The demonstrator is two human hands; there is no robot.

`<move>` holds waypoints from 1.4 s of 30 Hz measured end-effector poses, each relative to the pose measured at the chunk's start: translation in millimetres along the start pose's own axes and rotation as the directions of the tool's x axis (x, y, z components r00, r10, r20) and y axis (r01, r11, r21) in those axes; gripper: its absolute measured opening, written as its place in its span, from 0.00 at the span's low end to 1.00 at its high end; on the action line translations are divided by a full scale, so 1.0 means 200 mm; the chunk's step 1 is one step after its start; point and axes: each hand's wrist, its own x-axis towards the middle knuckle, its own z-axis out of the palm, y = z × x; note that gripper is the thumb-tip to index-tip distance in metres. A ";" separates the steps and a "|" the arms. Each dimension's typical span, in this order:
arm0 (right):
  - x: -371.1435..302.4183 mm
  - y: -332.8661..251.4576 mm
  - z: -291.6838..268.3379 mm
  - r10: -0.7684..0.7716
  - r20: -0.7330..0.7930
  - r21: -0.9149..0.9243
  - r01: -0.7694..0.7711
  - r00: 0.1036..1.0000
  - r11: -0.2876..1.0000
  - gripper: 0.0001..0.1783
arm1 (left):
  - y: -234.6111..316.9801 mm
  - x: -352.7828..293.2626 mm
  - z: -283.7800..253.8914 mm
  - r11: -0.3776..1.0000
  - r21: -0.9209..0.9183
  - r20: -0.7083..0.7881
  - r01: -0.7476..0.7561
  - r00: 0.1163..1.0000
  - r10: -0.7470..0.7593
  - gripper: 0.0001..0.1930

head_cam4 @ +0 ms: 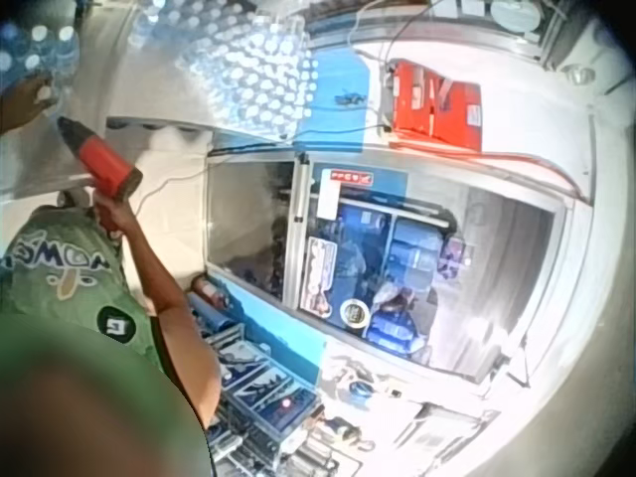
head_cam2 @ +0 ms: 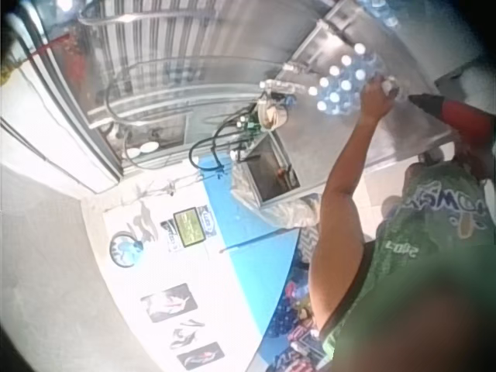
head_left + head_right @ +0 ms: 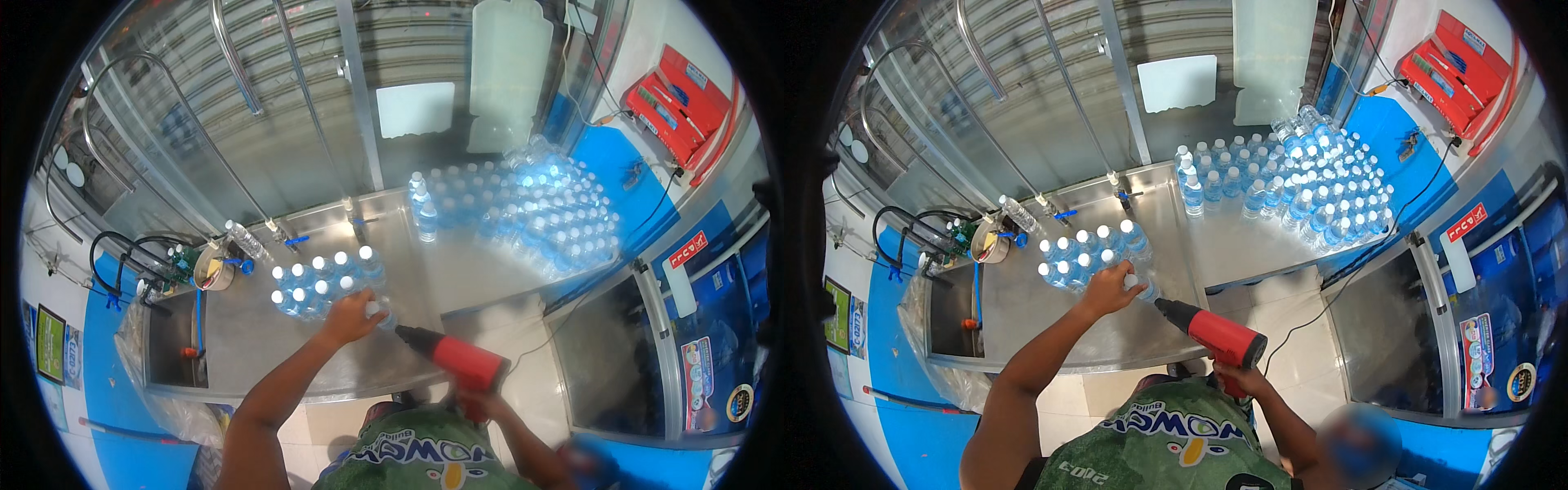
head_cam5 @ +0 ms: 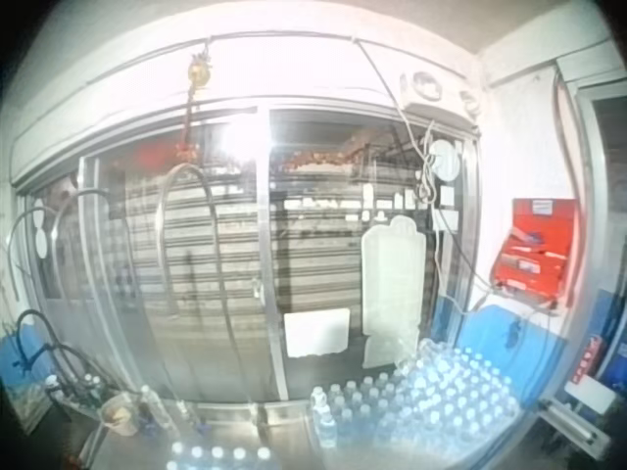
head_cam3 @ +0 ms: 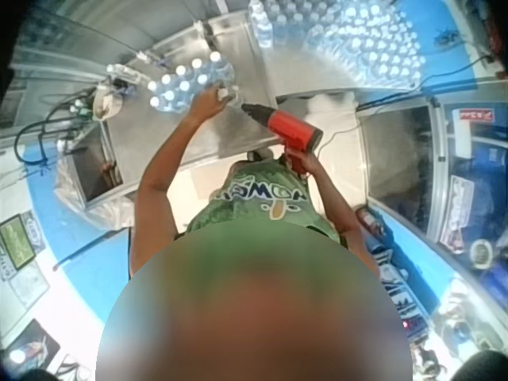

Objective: The person ties a red-and-white striped plastic bag and places it on the floor. Then the person uses a red heat gun to shrink-wrap a tray of small water bottles on a stainless steel counter, moving the gun over the bottles to seal the plastic.

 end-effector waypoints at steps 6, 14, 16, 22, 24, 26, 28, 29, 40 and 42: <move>0.00 0.01 0.01 -0.010 -0.001 -0.019 0.010 1.000 1.000 0.22 | 0.00 0.08 0.00 0.973 0.228 0.054 0.019 0.998 -0.033 0.29; 0.04 0.03 0.00 -0.018 0.003 0.009 0.018 1.000 1.000 0.21 | -0.04 0.06 -0.09 0.979 0.002 0.182 -0.204 0.963 0.200 0.22; 0.04 0.01 -0.01 -0.026 0.021 -0.021 0.027 0.999 0.999 0.20 | -0.04 0.07 -0.08 0.984 0.016 0.134 -0.178 0.976 0.174 0.22; 0.07 -0.09 -0.05 -0.012 0.052 -0.118 0.018 0.999 0.993 0.19 | -0.02 0.17 -0.03 0.994 0.072 0.044 -0.083 0.996 0.080 0.22; 0.08 -0.13 -0.06 -0.036 0.063 -0.126 0.043 0.997 0.991 0.18 | -0.02 0.20 -0.03 0.996 0.090 0.028 -0.013 1.000 0.011 0.22; 0.10 -0.15 -0.09 -0.043 0.072 -0.087 0.049 0.996 0.995 0.18 | -0.02 0.25 -0.02 0.995 0.086 0.008 0.047 0.999 -0.047 0.22; 0.14 -0.16 -0.12 -0.028 0.066 -0.062 0.032 0.997 0.998 0.18 | -0.03 0.28 -0.01 0.991 0.108 -0.008 0.073 0.997 -0.073 0.23; 0.16 -0.15 -0.14 0.011 0.052 -0.047 -0.008 0.999 0.999 0.19 | -0.02 0.29 -0.02 0.990 0.116 -0.028 0.080 0.997 -0.078 0.23; 0.22 -0.12 -0.52 -0.161 0.010 -0.513 0.143 0.987 0.846 0.19 | 0.43 0.83 0.04 0.971 0.099 -0.102 -0.220 0.968 0.229 0.29; 0.12 -0.18 -0.62 -0.031 -0.055 -0.457 0.003 0.998 0.889 0.22 | 0.62 1.14 0.20 0.925 0.076 -0.063 -0.373 0.924 0.377 0.24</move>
